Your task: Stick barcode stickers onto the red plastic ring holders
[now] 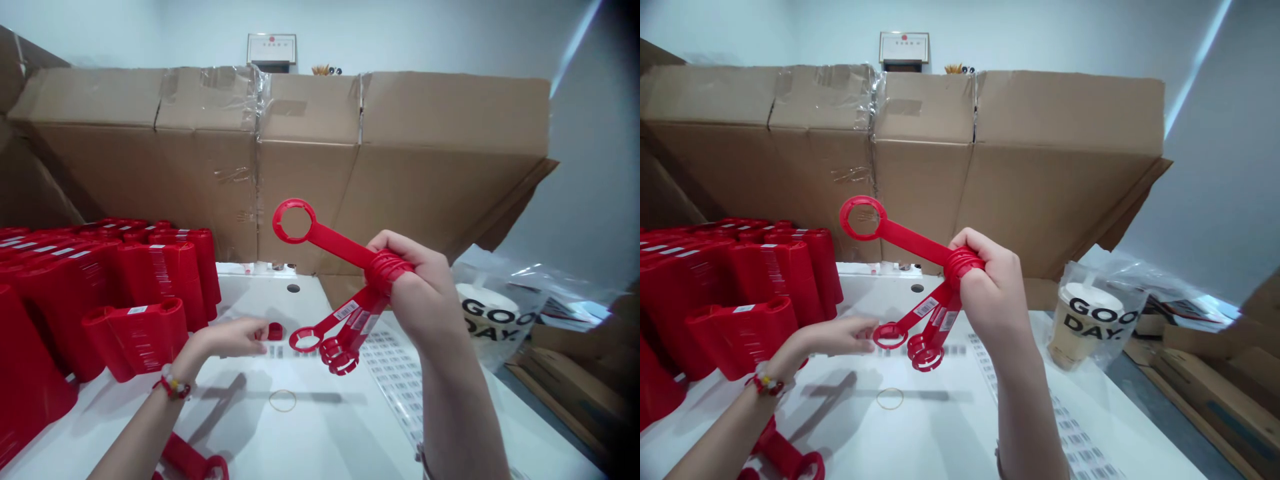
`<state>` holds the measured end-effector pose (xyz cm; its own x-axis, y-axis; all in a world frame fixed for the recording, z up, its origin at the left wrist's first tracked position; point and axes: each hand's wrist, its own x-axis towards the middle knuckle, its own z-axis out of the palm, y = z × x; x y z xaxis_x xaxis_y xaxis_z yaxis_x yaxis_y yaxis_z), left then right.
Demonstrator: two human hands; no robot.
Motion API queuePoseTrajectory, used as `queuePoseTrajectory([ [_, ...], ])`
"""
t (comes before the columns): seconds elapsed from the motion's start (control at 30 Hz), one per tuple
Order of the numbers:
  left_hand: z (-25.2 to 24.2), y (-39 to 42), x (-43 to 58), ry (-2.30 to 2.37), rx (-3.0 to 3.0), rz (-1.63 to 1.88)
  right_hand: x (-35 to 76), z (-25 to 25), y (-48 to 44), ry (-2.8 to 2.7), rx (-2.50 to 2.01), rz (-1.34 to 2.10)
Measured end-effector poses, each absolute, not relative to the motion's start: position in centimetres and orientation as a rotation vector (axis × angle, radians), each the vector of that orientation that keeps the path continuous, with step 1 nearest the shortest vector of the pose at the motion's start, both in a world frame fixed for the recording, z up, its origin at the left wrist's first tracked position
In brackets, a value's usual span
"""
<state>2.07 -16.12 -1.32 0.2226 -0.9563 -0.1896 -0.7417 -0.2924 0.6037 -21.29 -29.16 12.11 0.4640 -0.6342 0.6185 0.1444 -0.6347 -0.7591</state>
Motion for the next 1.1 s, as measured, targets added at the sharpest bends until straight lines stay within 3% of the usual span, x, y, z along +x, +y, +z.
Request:
queuePoseTrajectory([
  [0.2, 3.6, -14.0, 1.4, -1.159, 1.625, -0.438, -20.6, 12.0, -29.1, 0.452, -1.855, -1.197],
  [0.47, 6.7, -12.5, -2.1, -1.109, 1.243, -0.616, -18.5, 11.3, -28.6, 0.164, -1.828, -0.862],
  [0.67, 6.4, -11.5, -2.4, -1.223, 1.286, -0.756, -18.4, 11.2, -28.2, 0.169, -1.84, -0.676],
  [0.83, 6.2, -11.4, -0.9, -1.283, 1.62, -0.404, -19.4, 11.7, -28.0, 0.211, -1.894, -0.724],
  [1.1, 6.1, -11.6, -1.8, -1.306, 1.687, -0.288, -19.4, 11.6, -28.2, 0.294, -1.947, -0.753],
])
